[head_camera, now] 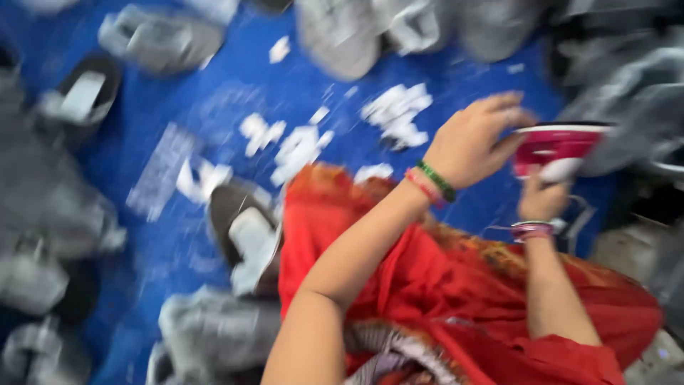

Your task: Ironing shoe components and assembling inserts during shoe manufacturing.

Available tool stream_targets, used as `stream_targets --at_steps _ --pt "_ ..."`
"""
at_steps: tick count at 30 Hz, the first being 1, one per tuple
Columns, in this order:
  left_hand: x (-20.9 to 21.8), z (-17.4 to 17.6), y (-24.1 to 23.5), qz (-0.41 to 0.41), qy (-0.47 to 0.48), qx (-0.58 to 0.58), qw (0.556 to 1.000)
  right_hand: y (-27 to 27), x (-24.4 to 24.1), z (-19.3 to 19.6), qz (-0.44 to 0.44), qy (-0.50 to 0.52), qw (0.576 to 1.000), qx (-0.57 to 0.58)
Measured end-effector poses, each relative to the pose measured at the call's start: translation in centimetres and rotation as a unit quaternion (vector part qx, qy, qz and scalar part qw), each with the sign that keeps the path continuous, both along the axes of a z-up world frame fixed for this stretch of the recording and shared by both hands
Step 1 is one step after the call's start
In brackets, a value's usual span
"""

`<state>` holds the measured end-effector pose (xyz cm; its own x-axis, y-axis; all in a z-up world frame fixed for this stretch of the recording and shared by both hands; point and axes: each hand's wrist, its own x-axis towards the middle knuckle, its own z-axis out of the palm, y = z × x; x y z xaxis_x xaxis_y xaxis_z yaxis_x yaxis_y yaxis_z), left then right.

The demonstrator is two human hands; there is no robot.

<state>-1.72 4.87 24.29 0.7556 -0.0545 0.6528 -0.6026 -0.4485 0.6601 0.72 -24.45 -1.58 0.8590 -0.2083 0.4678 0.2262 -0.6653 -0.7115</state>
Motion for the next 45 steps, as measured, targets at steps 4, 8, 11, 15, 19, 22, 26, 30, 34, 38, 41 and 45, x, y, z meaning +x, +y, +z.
stream_targets --at_steps 4,8,11,15,19,22,26,30,34,38,41,45 --pt "-9.3 -7.7 12.6 0.188 0.155 0.088 0.966 -3.0 1.2 -3.0 0.069 0.005 0.998 0.010" --pt "-18.6 -11.4 27.1 0.457 0.089 0.099 0.880 -4.3 1.2 -5.7 0.107 0.053 0.986 0.116" --pt "-25.6 -17.7 35.1 0.557 0.210 0.082 0.799 -3.3 -1.9 -3.9 -0.026 0.243 0.945 0.216" --pt "-30.2 -23.4 37.2 0.562 0.473 0.011 0.679 -2.3 -5.2 -3.8 0.032 0.246 0.933 0.260" --pt "-29.4 -19.8 35.6 0.442 0.441 -0.128 0.770 -0.7 -7.6 -1.5 0.108 0.312 0.917 0.222" --pt "-24.2 -3.8 31.6 0.567 0.131 -0.026 0.813 3.9 -10.0 4.8 0.163 0.391 0.893 0.150" --pt "-18.6 2.2 29.4 0.589 0.029 -0.120 0.799 10.9 -12.4 11.1 0.213 0.427 0.869 0.129" --pt "-11.3 -1.9 23.1 0.316 -0.047 -0.486 0.814 17.1 -11.9 14.5 0.413 0.362 0.804 0.229" --pt "-11.8 -9.7 9.5 0.152 0.195 -0.472 0.846 22.1 -10.9 19.4 0.449 0.265 0.563 0.641" --pt "-9.7 -6.8 5.3 -0.035 0.366 -0.545 0.753 15.9 -9.8 19.5 0.175 0.003 0.984 0.011" --pt "-4.1 -8.5 5.3 -0.220 0.278 -0.114 0.928 9.1 -8.9 20.9 0.105 -0.004 0.991 -0.085" --pt "4.8 -17.1 3.0 -0.041 0.345 0.158 0.925 1.2 -11.3 25.5 -0.071 -0.215 0.940 -0.257"
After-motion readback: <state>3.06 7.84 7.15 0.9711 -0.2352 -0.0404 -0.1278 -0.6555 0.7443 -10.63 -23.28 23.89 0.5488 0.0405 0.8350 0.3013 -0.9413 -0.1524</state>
